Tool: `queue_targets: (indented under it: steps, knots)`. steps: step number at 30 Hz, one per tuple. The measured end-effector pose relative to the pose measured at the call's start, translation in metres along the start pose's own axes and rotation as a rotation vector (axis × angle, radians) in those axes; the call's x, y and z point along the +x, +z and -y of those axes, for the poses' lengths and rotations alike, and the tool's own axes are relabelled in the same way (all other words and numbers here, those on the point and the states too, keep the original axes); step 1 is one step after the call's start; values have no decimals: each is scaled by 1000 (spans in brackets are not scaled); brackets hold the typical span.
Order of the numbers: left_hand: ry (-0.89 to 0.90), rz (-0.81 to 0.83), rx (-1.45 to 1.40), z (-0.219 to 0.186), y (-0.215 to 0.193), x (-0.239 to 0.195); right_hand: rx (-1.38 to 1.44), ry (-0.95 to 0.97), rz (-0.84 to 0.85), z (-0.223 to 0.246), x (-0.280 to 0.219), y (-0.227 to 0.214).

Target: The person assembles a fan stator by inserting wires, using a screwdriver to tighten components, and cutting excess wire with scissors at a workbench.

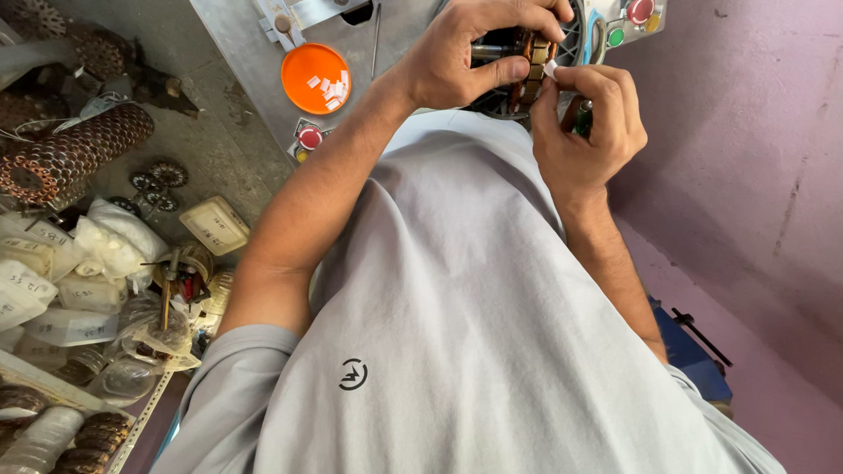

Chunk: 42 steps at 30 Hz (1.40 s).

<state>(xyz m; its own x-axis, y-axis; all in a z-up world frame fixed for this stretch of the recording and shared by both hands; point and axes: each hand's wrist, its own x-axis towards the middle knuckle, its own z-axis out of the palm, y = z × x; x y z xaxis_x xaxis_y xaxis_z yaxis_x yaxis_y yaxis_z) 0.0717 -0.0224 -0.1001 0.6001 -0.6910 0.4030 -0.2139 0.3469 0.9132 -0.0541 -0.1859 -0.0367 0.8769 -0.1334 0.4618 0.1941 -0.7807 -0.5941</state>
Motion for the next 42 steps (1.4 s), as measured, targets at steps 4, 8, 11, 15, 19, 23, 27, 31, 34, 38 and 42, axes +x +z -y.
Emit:
queue_targets:
  steps: [4, 8, 11, 15, 19, 23, 27, 31, 34, 38, 42]
  knots:
    - [12, -6, -42, 4, -5, -1, -2, 18, 62, 3, 8, -6]
    - [-15, -17, -82, 5, -4, 0, 12, 57, 190, -2, 22, -16]
    - [0, -15, -67, 4, -5, 1, -3, 83, 286, -4, 29, -22]
    - [48, -20, -64, 7, -5, 2, 21, 64, 399, -12, 44, -28]
    - [17, -8, -50, 8, -5, 0, 468, 363, 626, -27, 77, -28]
    - [27, 17, -61, 5, -10, 2, 537, 579, 643, -34, 80, -33]
    - [47, 51, -74, 3, -13, 1, 603, 370, 634, -62, 61, -28]
    - [11, 75, -152, 5, -14, 4, 702, 412, 619, -78, 52, -22]
    - [4, 79, -179, 6, -16, 7, 579, 408, 604, -76, 53, -20]
    - [-12, 69, -176, 10, -15, 4, 429, 387, 627, -68, 62, -20]
    - [-38, 87, -266, 13, -15, 6, 285, 313, 652, -56, 67, -25]
